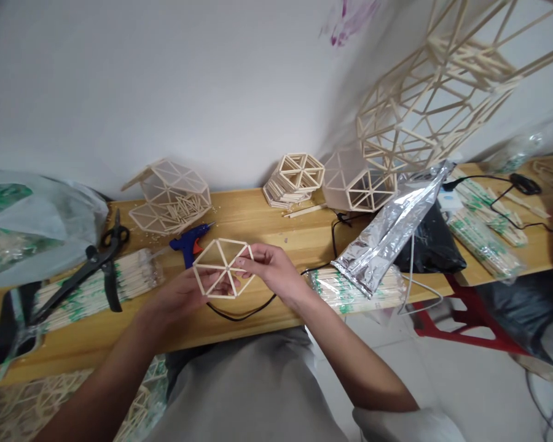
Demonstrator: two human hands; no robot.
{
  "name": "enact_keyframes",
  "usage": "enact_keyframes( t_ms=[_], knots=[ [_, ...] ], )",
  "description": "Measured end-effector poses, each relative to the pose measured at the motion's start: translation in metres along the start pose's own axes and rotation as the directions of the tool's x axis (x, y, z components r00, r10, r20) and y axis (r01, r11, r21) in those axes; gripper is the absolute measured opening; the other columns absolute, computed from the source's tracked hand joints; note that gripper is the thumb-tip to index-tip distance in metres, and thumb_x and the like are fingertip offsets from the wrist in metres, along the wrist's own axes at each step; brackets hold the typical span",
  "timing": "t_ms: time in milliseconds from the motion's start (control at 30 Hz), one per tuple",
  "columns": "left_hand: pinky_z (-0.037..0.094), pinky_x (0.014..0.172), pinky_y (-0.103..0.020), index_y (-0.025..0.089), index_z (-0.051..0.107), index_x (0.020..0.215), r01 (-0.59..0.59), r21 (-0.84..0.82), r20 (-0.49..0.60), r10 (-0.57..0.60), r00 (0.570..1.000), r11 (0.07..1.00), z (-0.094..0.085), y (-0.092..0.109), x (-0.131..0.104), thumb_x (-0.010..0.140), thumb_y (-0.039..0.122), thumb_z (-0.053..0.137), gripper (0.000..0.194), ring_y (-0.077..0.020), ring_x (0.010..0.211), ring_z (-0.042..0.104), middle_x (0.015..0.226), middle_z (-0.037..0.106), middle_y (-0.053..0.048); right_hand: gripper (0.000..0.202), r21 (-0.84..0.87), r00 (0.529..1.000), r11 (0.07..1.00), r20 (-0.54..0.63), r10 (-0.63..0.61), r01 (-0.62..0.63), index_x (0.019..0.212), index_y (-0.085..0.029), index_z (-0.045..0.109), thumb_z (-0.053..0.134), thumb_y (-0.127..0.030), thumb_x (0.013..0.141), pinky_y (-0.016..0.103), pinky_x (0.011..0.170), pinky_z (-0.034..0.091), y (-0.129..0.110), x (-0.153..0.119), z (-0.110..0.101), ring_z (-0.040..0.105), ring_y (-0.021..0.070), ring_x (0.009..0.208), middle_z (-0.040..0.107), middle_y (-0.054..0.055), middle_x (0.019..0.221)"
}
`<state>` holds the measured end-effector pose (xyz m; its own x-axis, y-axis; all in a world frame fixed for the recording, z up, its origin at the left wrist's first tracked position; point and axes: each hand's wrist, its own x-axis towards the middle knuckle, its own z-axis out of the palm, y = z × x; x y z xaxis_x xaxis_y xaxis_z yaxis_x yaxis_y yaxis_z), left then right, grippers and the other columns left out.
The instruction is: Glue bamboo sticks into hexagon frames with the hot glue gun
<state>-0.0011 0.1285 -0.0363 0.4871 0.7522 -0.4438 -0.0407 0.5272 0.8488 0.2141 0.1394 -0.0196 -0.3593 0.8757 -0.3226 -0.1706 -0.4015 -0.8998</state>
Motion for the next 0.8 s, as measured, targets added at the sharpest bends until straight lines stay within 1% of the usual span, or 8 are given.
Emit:
enact_keyframes(
  t_ms=[200, 233, 300, 367, 400, 500, 633, 800],
  knots=[
    [0.057, 0.072, -0.040, 0.022, 0.067, 0.079, -0.082, 0.082, -0.347, 0.106, 0.932, 0.993, -0.015, -0.015, -0.001, 0.078, 0.069, 0.071, 0.048, -0.0225, 0.070, 0.068, 0.078, 0.072, -0.006, 0.040, 0.072, 0.996, 0.997, -0.084, 0.019, -0.013, 0.084, -0.020, 0.077, 0.097, -0.052, 0.069, 0.029, 0.075, 0.060, 0.006, 0.001, -0.002, 0.069, 0.0150, 0.073, 0.075, -0.001, 0.080],
    [0.054, 0.070, -0.038, 0.023, 0.065, 0.079, -0.088, 0.199, -0.439, 0.169, 0.882, 0.976, -0.019, -0.018, -0.002, 0.083, 0.067, 0.067, 0.045, -0.0215, 0.069, 0.065, 0.076, 0.069, -0.004, 0.040, 0.073, 0.995, 0.997, -0.097, 0.018, -0.011, 0.084, -0.020, 0.077, 0.097, -0.051, 0.070, 0.029, 0.075, 0.060, 0.007, 0.000, -0.003, 0.069, 0.0152, 0.074, 0.075, -0.001, 0.080],
    [0.050, 0.069, -0.037, 0.024, 0.061, 0.079, 0.006, 0.514, -0.606, 0.358, 0.710, 0.858, -0.028, -0.024, -0.003, 0.090, 0.062, 0.060, 0.039, -0.0218, 0.069, 0.060, 0.072, 0.064, -0.003, 0.040, 0.083, 0.993, 0.996, -0.115, 0.021, -0.012, 0.085, -0.020, 0.077, 0.097, -0.052, 0.071, 0.030, 0.078, 0.060, 0.009, 0.001, -0.006, 0.071, 0.0158, 0.075, 0.075, -0.001, 0.081],
    [0.048, 0.070, -0.038, 0.025, 0.057, 0.081, 0.217, 0.720, -0.648, 0.526, 0.550, 0.659, -0.034, -0.028, -0.003, 0.092, 0.058, 0.059, 0.035, -0.0245, 0.072, 0.060, 0.075, 0.062, -0.004, 0.040, 0.102, 0.991, 0.995, -0.128, 0.029, -0.016, 0.085, -0.020, 0.077, 0.098, -0.052, 0.070, 0.031, 0.079, 0.061, 0.011, 0.001, -0.008, 0.072, 0.0160, 0.075, 0.076, 0.000, 0.081],
    [0.048, 0.071, -0.040, 0.025, 0.056, 0.083, 0.305, 0.746, -0.651, 0.553, 0.521, 0.591, -0.036, -0.030, -0.002, 0.090, 0.058, 0.061, 0.034, -0.0264, 0.074, 0.061, 0.077, 0.063, -0.005, 0.041, 0.113, 0.990, 0.993, -0.133, 0.036, -0.020, 0.085, -0.021, 0.077, 0.098, -0.052, 0.069, 0.031, 0.079, 0.061, 0.012, 0.001, -0.008, 0.072, 0.0161, 0.074, 0.076, 0.000, 0.081],
    [0.050, 0.072, -0.043, 0.026, 0.055, 0.092, 0.452, 0.729, -0.683, 0.502, 0.531, 0.513, -0.039, -0.031, 0.003, 0.085, 0.060, 0.069, 0.038, -0.0312, 0.079, 0.065, 0.082, 0.065, -0.007, 0.043, 0.153, 0.987, 0.987, -0.145, 0.064, -0.041, 0.084, -0.020, 0.077, 0.101, -0.050, 0.065, 0.030, 0.080, 0.062, 0.013, 0.001, -0.010, 0.074, 0.0164, 0.075, 0.078, 0.000, 0.083],
    [0.055, 0.082, -0.048, 0.023, 0.057, 0.108, 0.512, 0.653, -0.754, 0.414, 0.511, 0.557, -0.043, -0.029, 0.007, 0.083, 0.055, 0.071, 0.043, -0.0352, 0.092, 0.070, 0.095, 0.070, -0.010, 0.045, 0.219, 0.982, 0.974, -0.164, 0.098, -0.060, 0.086, -0.021, 0.077, 0.104, -0.044, 0.060, 0.029, 0.081, 0.062, 0.012, -0.001, -0.011, 0.076, 0.0161, 0.076, 0.079, 0.000, 0.082],
    [0.055, 0.084, -0.041, 0.023, 0.059, 0.107, 0.300, 0.542, -0.785, 0.346, 0.514, 0.785, -0.052, -0.033, -0.003, 0.075, 0.037, 0.071, 0.037, -0.0275, 0.089, 0.070, 0.096, 0.072, -0.006, 0.048, 0.296, 0.976, 0.955, -0.198, 0.095, -0.033, 0.093, -0.024, 0.077, 0.106, -0.038, 0.058, 0.029, 0.081, 0.062, 0.010, -0.005, -0.015, 0.078, 0.0167, 0.077, 0.080, -0.003, 0.082]
  ],
)
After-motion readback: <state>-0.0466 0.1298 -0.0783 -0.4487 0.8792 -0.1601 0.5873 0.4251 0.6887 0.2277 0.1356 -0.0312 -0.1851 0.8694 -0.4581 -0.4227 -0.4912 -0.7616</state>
